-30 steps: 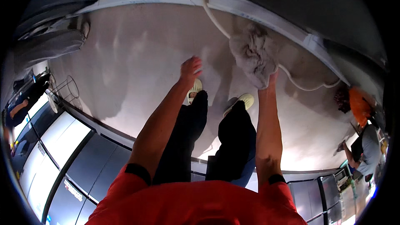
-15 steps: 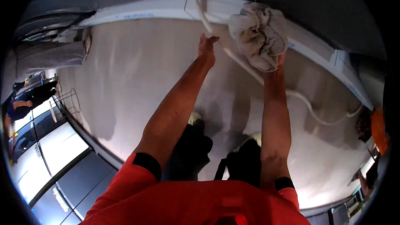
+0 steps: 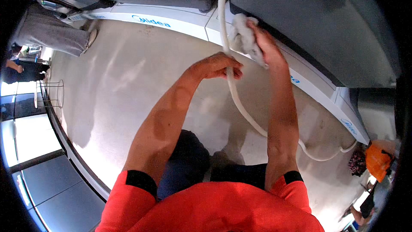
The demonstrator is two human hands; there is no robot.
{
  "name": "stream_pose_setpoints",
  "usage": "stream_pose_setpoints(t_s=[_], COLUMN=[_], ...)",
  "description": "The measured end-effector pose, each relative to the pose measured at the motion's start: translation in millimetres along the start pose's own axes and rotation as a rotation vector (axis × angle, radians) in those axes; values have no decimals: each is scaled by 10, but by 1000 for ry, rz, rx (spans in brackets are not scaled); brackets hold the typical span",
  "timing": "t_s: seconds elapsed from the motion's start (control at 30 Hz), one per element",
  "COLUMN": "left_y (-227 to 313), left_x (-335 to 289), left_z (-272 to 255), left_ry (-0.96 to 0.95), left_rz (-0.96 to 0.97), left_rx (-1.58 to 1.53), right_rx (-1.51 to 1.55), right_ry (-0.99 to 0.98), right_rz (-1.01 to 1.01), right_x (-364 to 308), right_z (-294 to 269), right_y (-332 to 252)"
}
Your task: The person wipes the top and side surfaces of multiple washing machines using a cloth, moving along a row of displayed units and wiping the bottom edges while kneeling.
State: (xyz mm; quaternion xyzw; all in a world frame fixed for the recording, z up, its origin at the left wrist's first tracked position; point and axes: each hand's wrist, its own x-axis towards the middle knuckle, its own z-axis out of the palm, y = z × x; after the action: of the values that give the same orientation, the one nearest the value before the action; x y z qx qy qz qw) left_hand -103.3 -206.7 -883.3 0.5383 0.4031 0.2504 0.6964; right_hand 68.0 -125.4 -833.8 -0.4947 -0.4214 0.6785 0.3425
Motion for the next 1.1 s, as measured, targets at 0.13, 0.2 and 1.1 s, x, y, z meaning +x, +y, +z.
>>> stream_pose_setpoints(t_s=[0.13,0.2,1.1], left_y=[315,364,473], left_x=[4,-12,-104], left_z=[355,449,-204], left_ry=[-232,-344,621], left_rz=[-257,138,58], left_rx=[82,846,-174], right_rx=[252,101,-613], right_ry=[-273,-387,-214], right_rz=[-23,-139,-340], right_x=[-40,-58,-252], right_z=[404,434,573], right_y=[-14,-39,287])
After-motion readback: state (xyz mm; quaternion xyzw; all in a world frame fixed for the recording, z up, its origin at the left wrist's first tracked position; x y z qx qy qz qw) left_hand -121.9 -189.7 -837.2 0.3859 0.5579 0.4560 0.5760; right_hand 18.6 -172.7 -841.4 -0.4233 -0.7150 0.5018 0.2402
